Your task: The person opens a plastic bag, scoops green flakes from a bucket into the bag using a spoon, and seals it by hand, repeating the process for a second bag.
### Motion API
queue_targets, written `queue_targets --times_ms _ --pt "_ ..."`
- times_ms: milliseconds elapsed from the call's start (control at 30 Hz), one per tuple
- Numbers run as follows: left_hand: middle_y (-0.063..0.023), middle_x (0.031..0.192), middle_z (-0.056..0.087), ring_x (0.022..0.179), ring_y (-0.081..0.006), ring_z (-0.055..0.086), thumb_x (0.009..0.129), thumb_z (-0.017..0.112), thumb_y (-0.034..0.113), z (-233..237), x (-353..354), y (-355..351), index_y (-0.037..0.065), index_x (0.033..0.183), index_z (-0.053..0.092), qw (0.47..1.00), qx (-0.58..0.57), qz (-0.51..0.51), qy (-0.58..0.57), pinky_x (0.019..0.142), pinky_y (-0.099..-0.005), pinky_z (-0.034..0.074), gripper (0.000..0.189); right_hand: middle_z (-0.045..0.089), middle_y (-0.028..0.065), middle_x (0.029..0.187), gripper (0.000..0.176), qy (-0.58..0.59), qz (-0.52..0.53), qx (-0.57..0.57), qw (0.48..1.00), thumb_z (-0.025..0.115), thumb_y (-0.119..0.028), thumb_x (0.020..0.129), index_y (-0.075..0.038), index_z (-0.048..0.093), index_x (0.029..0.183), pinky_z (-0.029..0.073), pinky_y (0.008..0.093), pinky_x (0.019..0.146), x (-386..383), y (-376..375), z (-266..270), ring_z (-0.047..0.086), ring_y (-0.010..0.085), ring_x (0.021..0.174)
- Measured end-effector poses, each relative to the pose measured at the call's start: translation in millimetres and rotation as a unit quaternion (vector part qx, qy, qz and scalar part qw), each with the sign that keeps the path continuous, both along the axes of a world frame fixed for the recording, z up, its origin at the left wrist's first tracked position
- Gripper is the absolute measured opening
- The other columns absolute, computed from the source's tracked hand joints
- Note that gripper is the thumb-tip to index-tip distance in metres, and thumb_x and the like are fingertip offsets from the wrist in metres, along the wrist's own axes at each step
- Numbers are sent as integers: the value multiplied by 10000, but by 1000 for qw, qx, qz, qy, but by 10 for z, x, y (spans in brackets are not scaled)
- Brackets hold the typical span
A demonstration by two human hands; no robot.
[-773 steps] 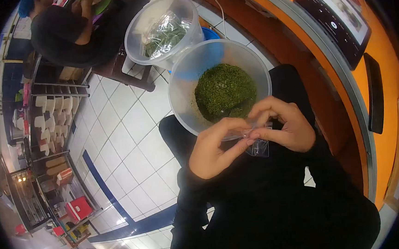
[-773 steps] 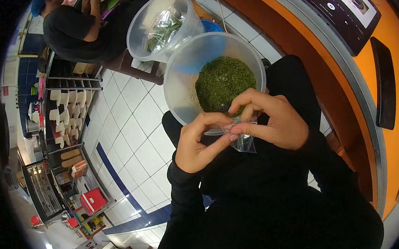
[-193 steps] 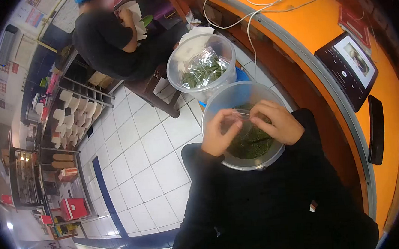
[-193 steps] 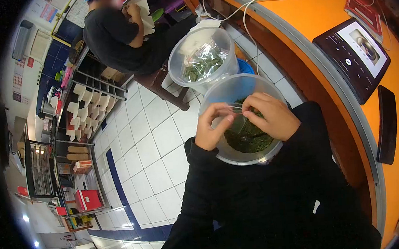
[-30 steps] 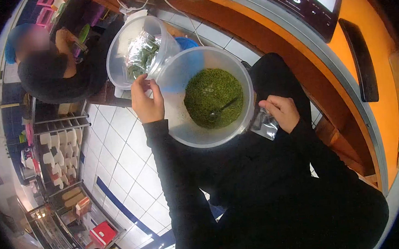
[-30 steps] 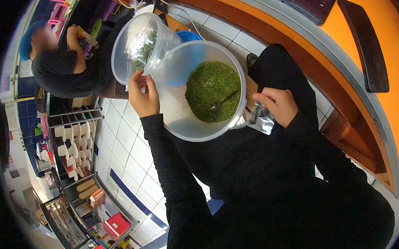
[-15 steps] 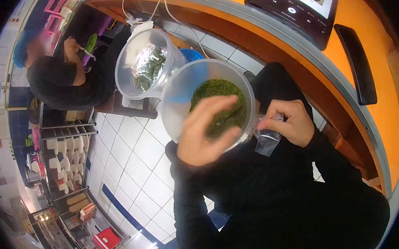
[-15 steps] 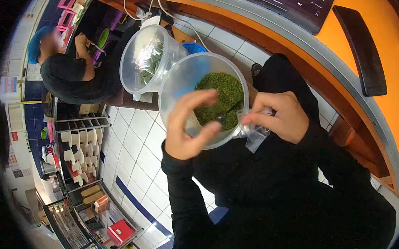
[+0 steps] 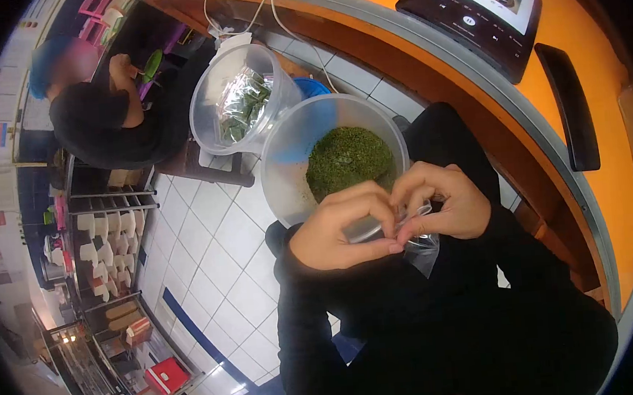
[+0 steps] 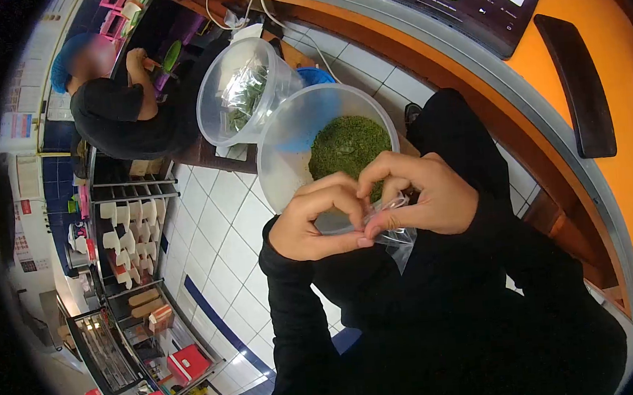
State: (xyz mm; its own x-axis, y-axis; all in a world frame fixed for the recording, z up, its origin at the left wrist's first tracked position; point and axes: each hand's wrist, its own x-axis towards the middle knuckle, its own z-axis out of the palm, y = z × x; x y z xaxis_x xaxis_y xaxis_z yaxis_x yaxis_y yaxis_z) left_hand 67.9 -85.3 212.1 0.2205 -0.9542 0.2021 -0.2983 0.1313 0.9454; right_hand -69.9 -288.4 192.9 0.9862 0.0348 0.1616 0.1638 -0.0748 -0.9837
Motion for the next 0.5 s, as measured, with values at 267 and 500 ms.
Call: queue_targets --times_ms 267,500 --pt "-93 939 680 879 -248 668 768 937 117 -44 25 41 48 850 709 997 29 -39 55 791 -351 503 252 738 42 941 195 -43 86 -34 995 810 -165 919 -27 709 1011 544 329 758 44 -43 -52 725 164 869" --pt "-89 895 626 849 -238 624 888 836 231 -75 62 99 23 835 673 998 46 39 35 775 -350 476 270 606 59 1069 207 -26 80 -3 996 734 -229 996 -49 635 974 489 347 833 68 -41 -120 603 170 938"
